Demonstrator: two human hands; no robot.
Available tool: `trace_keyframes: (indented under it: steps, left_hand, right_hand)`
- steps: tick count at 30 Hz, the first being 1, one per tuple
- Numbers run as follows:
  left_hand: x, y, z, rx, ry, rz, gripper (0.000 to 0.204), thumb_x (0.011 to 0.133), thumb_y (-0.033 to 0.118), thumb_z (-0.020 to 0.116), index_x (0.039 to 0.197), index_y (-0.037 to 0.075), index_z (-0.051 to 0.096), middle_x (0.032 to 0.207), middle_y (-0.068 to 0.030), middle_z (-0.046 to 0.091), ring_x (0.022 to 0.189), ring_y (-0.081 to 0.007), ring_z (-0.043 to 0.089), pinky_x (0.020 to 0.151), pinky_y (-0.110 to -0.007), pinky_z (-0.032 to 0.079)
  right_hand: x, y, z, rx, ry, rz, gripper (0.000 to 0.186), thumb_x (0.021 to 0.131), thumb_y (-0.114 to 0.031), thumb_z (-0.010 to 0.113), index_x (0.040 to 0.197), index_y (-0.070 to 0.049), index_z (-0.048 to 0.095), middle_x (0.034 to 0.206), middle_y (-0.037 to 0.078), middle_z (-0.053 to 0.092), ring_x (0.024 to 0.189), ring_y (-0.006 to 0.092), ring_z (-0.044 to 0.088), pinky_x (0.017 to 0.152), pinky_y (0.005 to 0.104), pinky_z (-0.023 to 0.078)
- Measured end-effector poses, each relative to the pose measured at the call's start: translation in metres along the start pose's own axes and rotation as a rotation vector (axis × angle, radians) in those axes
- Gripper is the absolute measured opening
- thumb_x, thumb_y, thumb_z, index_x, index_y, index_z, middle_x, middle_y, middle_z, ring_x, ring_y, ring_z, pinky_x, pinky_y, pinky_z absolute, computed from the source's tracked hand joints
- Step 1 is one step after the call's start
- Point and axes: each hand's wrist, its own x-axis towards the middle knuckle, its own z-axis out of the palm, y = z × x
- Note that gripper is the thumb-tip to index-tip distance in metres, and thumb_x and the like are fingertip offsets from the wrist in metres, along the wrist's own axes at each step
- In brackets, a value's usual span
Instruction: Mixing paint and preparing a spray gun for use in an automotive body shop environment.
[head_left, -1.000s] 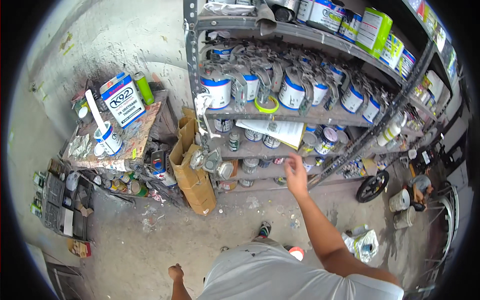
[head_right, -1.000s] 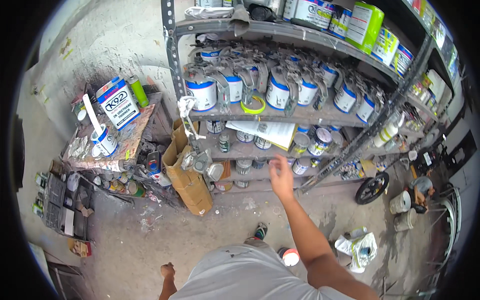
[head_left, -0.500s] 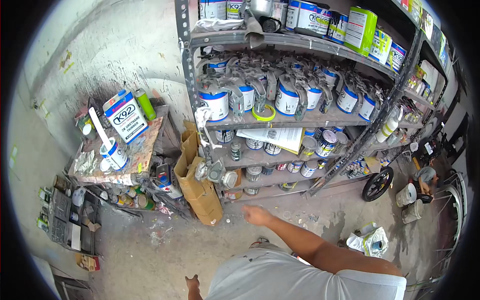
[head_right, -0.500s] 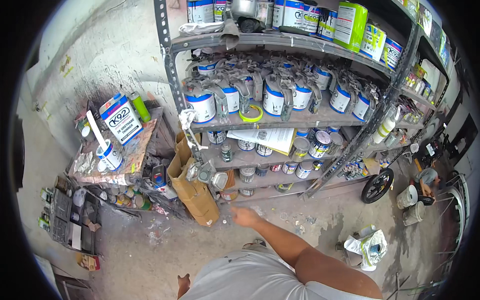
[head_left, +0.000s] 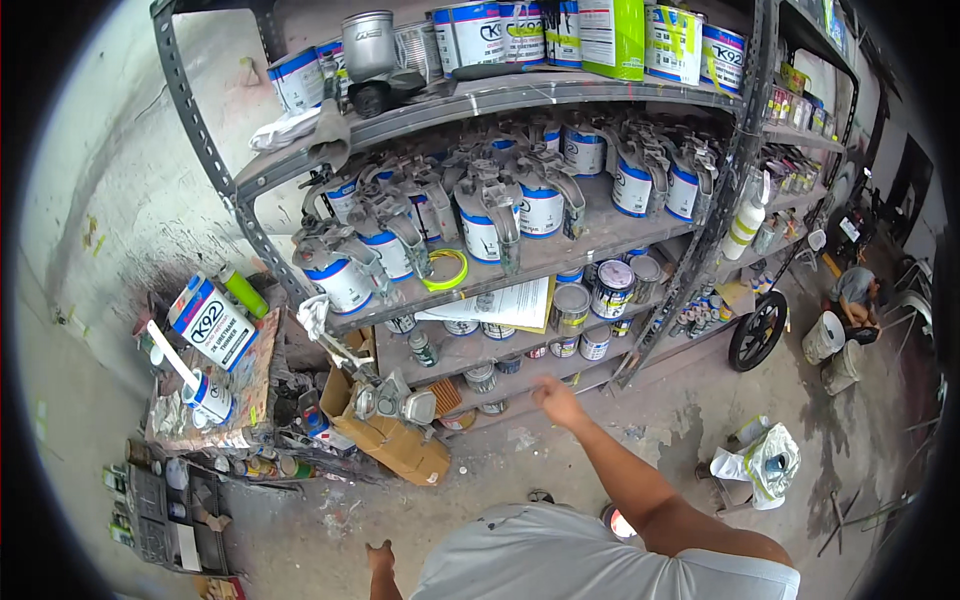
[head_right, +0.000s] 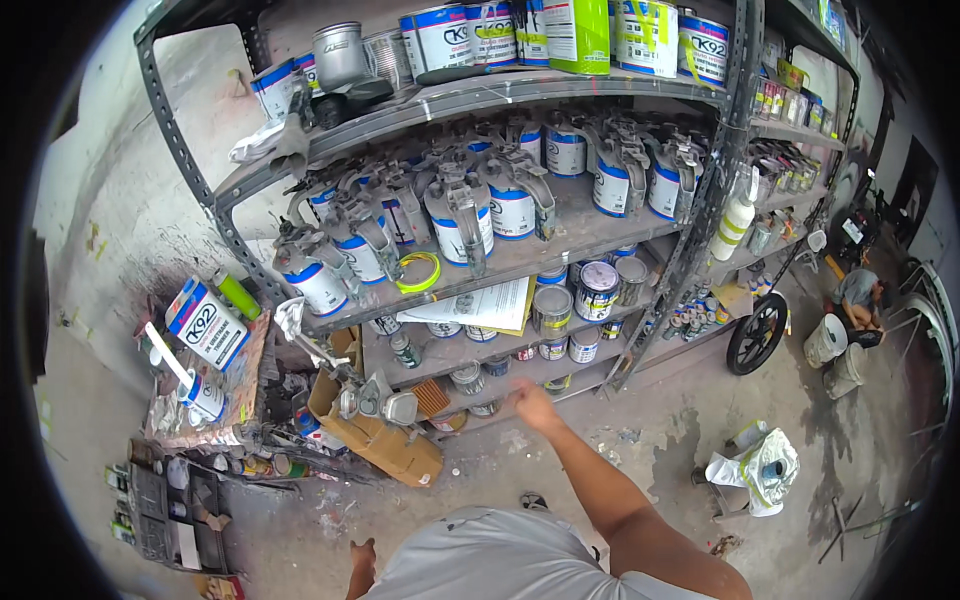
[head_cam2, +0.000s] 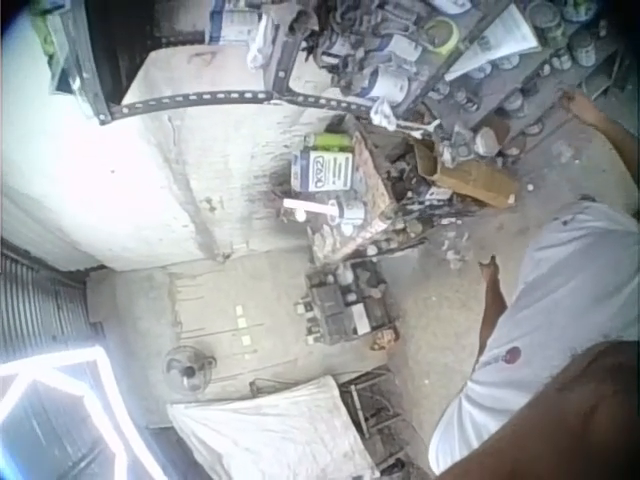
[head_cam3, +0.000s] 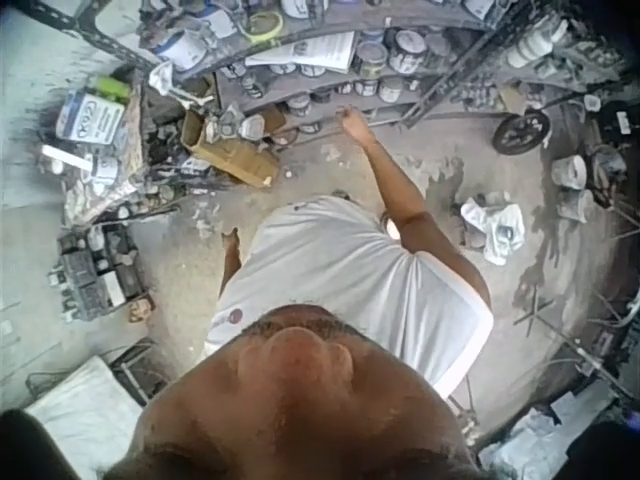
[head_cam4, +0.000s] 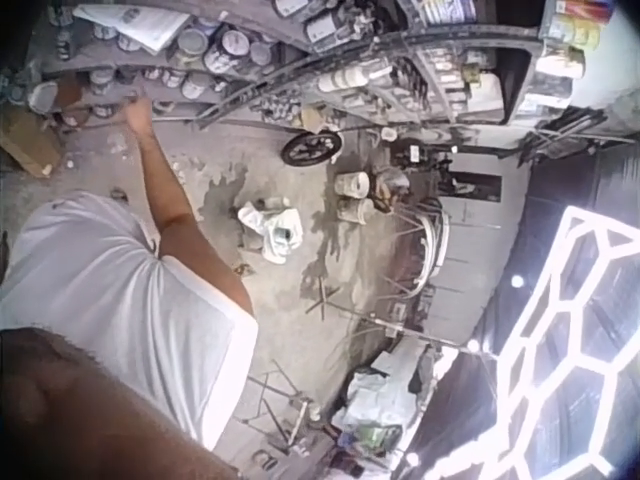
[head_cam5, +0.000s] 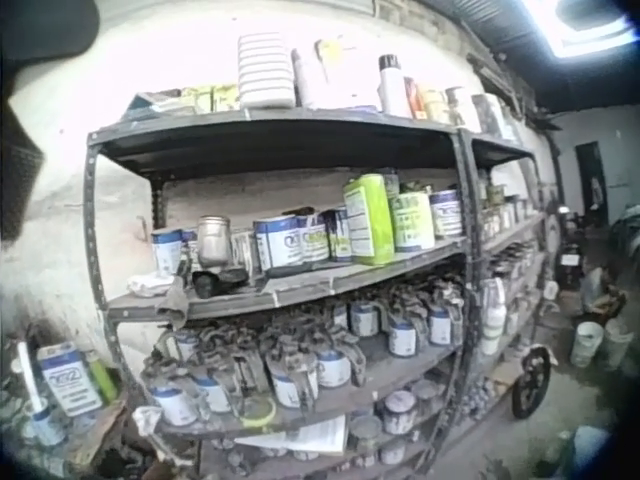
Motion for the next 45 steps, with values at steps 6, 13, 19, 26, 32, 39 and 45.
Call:
trace_keyframes:
  steps: [6, 13, 19, 26, 32, 39, 45]
  left_hand:
    - [-0.003, 0.054, 0.028, 0.133, 0.004, 0.247, 0.090, 0.086, 0.034, 0.074, 0.154, -0.003, 0.029, 0.152, -0.0290, 0.040, 0.141, -0.0406, 0.040, 0.117, -0.042, 0.034]
    - [-0.024, 0.064, 0.063, 0.157, 0.042, 0.281, 0.091, 0.084, 0.035, 0.075, 0.152, -0.005, 0.031, 0.149, -0.0312, 0.043, 0.139, -0.0413, 0.043, 0.116, -0.042, 0.036]
    - [-0.048, 0.032, 0.075, 0.150, 0.047, 0.228, 0.090, 0.083, 0.035, 0.075, 0.150, -0.007, 0.033, 0.146, -0.0314, 0.047, 0.136, -0.0420, 0.047, 0.113, -0.043, 0.039]
    - [-0.013, -0.020, 0.056, 0.309, 0.001, 0.218, 0.090, 0.089, 0.051, 0.068, 0.148, -0.008, 0.036, 0.142, -0.0323, 0.051, 0.131, -0.0465, 0.049, 0.108, -0.047, 0.042]
    - [-0.008, -0.010, 0.053, -0.025, 0.182, 0.167, 0.088, 0.082, 0.030, 0.074, 0.147, -0.013, 0.033, 0.144, -0.0343, 0.047, 0.136, -0.0417, 0.047, 0.113, -0.042, 0.038]
    - [-0.059, -0.004, 0.064, 0.026, 0.129, 0.049, 0.085, 0.083, 0.028, 0.073, 0.147, -0.012, 0.035, 0.146, -0.0333, 0.046, 0.137, -0.0417, 0.046, 0.113, -0.042, 0.038]
    - [-0.057, -0.018, 0.069, 0.041, 0.174, 0.021, 0.082, 0.081, 0.028, 0.075, 0.145, -0.010, 0.039, 0.141, -0.0329, 0.051, 0.133, -0.0430, 0.050, 0.111, -0.044, 0.041]
  right_hand:
    - [0.073, -0.120, -0.110, 0.179, 0.753, -0.390, 0.046, 0.090, -0.020, 0.070, 0.129, -0.001, 0.054, 0.110, 0.016, 0.064, 0.104, 0.0305, 0.062, 0.094, 0.0402, 0.048]
    - [0.145, -0.219, -0.184, 0.382, 0.532, -0.431, 0.064, 0.093, -0.048, 0.067, 0.128, 0.005, 0.054, 0.113, 0.019, 0.064, 0.104, 0.0293, 0.061, 0.098, 0.0403, 0.045]
    - [0.155, -0.234, -0.206, 0.520, 0.171, -0.157, 0.070, 0.095, -0.073, 0.044, 0.109, -0.007, 0.066, 0.101, 0.005, 0.066, 0.092, 0.0157, 0.057, 0.082, 0.0311, 0.042]
    - [0.170, -0.250, -0.186, 0.558, 0.177, -0.216, 0.067, 0.096, -0.066, 0.052, 0.088, -0.002, 0.068, 0.079, 0.006, 0.065, 0.076, 0.0143, 0.060, 0.073, 0.0303, 0.047]
    - [0.174, -0.252, -0.187, 0.553, 0.531, -0.268, 0.070, 0.095, -0.065, 0.055, 0.073, 0.001, 0.063, 0.060, 0.005, 0.057, 0.052, 0.0141, 0.054, 0.050, 0.0300, 0.044]
    - [0.218, -0.242, -0.232, 0.475, 0.624, -0.273, 0.078, 0.091, -0.073, 0.054, 0.071, 0.003, 0.063, 0.059, 0.008, 0.059, 0.052, 0.0163, 0.058, 0.053, 0.0311, 0.049]
    - [0.243, -0.230, -0.259, 0.452, 0.596, -0.228, 0.077, 0.091, -0.072, 0.054, 0.076, 0.002, 0.065, 0.060, 0.007, 0.059, 0.052, 0.0177, 0.058, 0.053, 0.0314, 0.049]
